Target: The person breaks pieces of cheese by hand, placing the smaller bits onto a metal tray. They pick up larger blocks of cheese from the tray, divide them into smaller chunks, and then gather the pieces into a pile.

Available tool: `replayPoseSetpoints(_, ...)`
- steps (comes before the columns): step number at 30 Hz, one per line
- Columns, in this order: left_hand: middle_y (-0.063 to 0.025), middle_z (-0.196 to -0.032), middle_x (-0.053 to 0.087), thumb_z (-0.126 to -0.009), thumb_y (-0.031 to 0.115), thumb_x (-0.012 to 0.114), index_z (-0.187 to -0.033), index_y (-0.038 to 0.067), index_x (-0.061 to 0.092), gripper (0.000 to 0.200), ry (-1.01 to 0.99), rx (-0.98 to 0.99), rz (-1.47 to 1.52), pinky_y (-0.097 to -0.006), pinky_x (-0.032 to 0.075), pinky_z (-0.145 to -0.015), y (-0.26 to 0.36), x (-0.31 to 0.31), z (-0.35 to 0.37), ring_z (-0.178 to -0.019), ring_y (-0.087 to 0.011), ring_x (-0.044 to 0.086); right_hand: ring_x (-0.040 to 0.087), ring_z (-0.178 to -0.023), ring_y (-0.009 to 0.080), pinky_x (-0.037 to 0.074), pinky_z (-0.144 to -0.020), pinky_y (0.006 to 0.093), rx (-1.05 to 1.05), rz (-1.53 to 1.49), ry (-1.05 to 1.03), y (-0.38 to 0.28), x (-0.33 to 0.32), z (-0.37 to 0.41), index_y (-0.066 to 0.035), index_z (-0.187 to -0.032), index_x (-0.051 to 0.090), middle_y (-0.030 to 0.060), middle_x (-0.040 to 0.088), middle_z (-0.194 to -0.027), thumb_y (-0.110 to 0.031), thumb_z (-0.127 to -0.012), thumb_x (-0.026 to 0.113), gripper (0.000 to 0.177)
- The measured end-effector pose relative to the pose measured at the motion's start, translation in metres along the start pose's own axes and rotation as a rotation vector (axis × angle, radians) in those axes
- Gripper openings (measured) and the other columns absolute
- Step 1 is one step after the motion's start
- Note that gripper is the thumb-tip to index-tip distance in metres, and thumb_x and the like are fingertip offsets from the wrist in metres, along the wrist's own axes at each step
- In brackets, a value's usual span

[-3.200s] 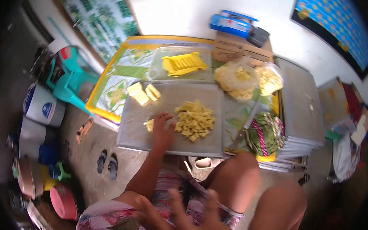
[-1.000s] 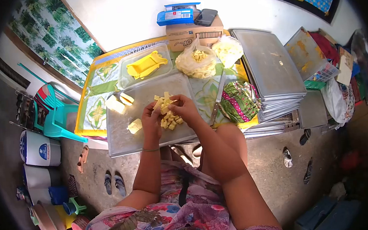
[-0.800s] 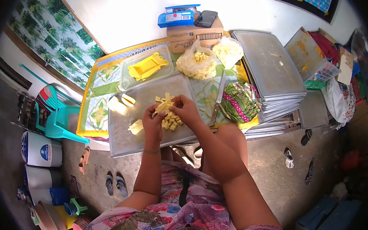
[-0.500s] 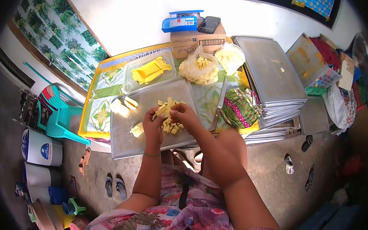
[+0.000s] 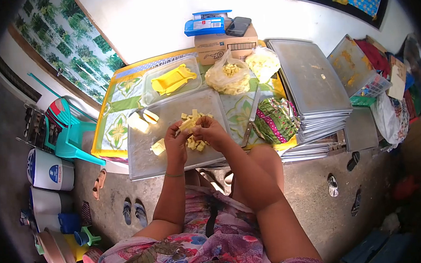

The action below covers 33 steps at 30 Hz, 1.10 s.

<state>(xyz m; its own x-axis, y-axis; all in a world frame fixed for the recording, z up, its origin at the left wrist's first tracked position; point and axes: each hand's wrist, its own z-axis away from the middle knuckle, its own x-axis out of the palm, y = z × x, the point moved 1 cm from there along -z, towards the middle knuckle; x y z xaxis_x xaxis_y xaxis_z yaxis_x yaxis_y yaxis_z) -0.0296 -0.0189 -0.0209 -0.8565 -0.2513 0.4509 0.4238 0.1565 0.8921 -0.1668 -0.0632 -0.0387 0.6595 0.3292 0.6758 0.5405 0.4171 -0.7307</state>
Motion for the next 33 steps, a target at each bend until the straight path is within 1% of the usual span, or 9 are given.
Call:
replayPoseSetpoints(7, -0.0099, -0.103, 0.058, -0.079, -0.005, 0.061, -0.107, -0.001, 0.054, 0.029, 0.014, 0.003, 0.002, -0.0280, 0.053, -0.078, -0.005, -0.003, 0.001, -0.090, -0.0173, 0.060, 0.062, -0.075, 0.0172, 0.054, -0.068, 0.0302, 0.110, -0.138, 0.051, -0.007, 0.008, 0.003, -0.008, -0.097, 0.051, 0.0057, 0.059, -0.093, -0.008, -0.084, 0.064, 0.019)
replayPoseSetpoints(10, -0.0100, -0.103, 0.058, -0.079, -0.005, 0.061, -0.108, -0.001, 0.054, 0.030, -0.003, -0.001, 0.023, -0.0281, 0.053, -0.078, -0.003, -0.002, 0.002, -0.090, -0.0175, 0.060, 0.062, -0.076, 0.0180, 0.054, -0.068, 0.0307, -0.006, 0.009, -0.032, 0.003, 0.003, 0.001, -0.007, -0.100, 0.052, 0.0058, 0.059, -0.092, -0.013, -0.087, 0.060, 0.017)
replayPoseSetpoints(13, -0.0100, -0.103, 0.058, -0.079, -0.005, 0.062, -0.108, -0.001, 0.054, 0.030, -0.027, 0.000, 0.056, -0.0282, 0.053, -0.078, -0.003, -0.001, 0.003, -0.090, -0.0173, 0.060, 0.062, -0.077, 0.0182, 0.054, -0.068, 0.0310, 0.047, -0.003, 0.004, 0.004, -0.003, -0.002, -0.007, -0.101, 0.052, 0.0054, 0.059, -0.091, -0.015, -0.087, 0.061, 0.018)
replayPoseSetpoints(16, -0.0096, -0.102, 0.058, -0.079, -0.005, 0.063, -0.107, -0.001, 0.054, 0.030, -0.025, 0.000, 0.063, -0.0279, 0.053, -0.077, -0.002, -0.001, 0.002, -0.089, -0.0167, 0.060, 0.062, -0.077, 0.0179, 0.054, -0.068, 0.0313, 0.106, -0.080, 0.028, 0.001, -0.002, -0.001, -0.007, -0.098, 0.052, 0.0053, 0.058, -0.091, -0.012, -0.085, 0.064, 0.019)
replayPoseSetpoints(19, -0.0088, -0.100, 0.059, -0.079, -0.004, 0.064, -0.106, -0.001, 0.054, 0.029, -0.009, 0.010, 0.025, -0.0273, 0.053, -0.076, -0.002, -0.002, 0.001, -0.089, -0.0160, 0.060, 0.062, -0.076, 0.0185, 0.055, -0.067, 0.0318, 0.102, -0.137, 0.005, 0.001, 0.001, -0.002, -0.007, -0.099, 0.051, 0.0061, 0.058, -0.092, -0.009, -0.084, 0.064, 0.020)
replayPoseSetpoints(22, -0.0083, -0.100, 0.059, -0.079, -0.003, 0.065, -0.105, -0.001, 0.054, 0.029, -0.016, 0.011, -0.012, -0.0264, 0.052, -0.075, -0.003, -0.004, 0.000, -0.087, -0.0153, 0.060, 0.063, -0.077, 0.0188, 0.055, -0.068, 0.0319, 0.007, 0.040, 0.013, 0.005, 0.003, 0.000, -0.006, -0.102, 0.050, 0.0072, 0.058, -0.092, -0.010, -0.085, 0.061, 0.020)
replayPoseSetpoints(25, -0.0082, -0.100, 0.059, -0.079, -0.002, 0.066, -0.105, -0.001, 0.054, 0.029, -0.021, -0.006, -0.003, -0.0257, 0.052, -0.074, -0.003, -0.005, 0.002, -0.086, -0.0150, 0.060, 0.063, -0.077, 0.0196, 0.055, -0.069, 0.0328, 0.045, 0.039, -0.002, 0.004, 0.000, -0.001, -0.006, -0.105, 0.050, 0.0086, 0.058, -0.093, -0.010, -0.086, 0.059, 0.021)
replayPoseSetpoints(31, -0.0078, -0.100, 0.058, -0.080, -0.002, 0.065, -0.107, -0.001, 0.054, 0.029, -0.007, 0.006, -0.033, -0.0253, 0.052, -0.075, -0.003, -0.006, 0.001, -0.086, -0.0143, 0.059, 0.063, -0.078, 0.0217, 0.055, -0.071, 0.0335, 0.127, -0.102, 0.037, 0.001, -0.001, -0.001, -0.005, -0.105, 0.050, 0.0103, 0.058, -0.094, -0.010, -0.086, 0.058, 0.021)
replayPoseSetpoints(33, -0.0080, -0.101, 0.058, -0.081, -0.002, 0.064, -0.108, -0.001, 0.055, 0.029, 0.005, 0.029, -0.093, -0.0249, 0.051, -0.075, -0.005, -0.006, -0.003, -0.085, -0.0134, 0.059, 0.062, -0.079, 0.0205, 0.055, -0.069, 0.0319, 0.122, -0.173, 0.061, 0.001, 0.000, -0.003, -0.004, -0.107, 0.048, 0.0104, 0.058, -0.096, -0.010, -0.085, 0.061, 0.026)
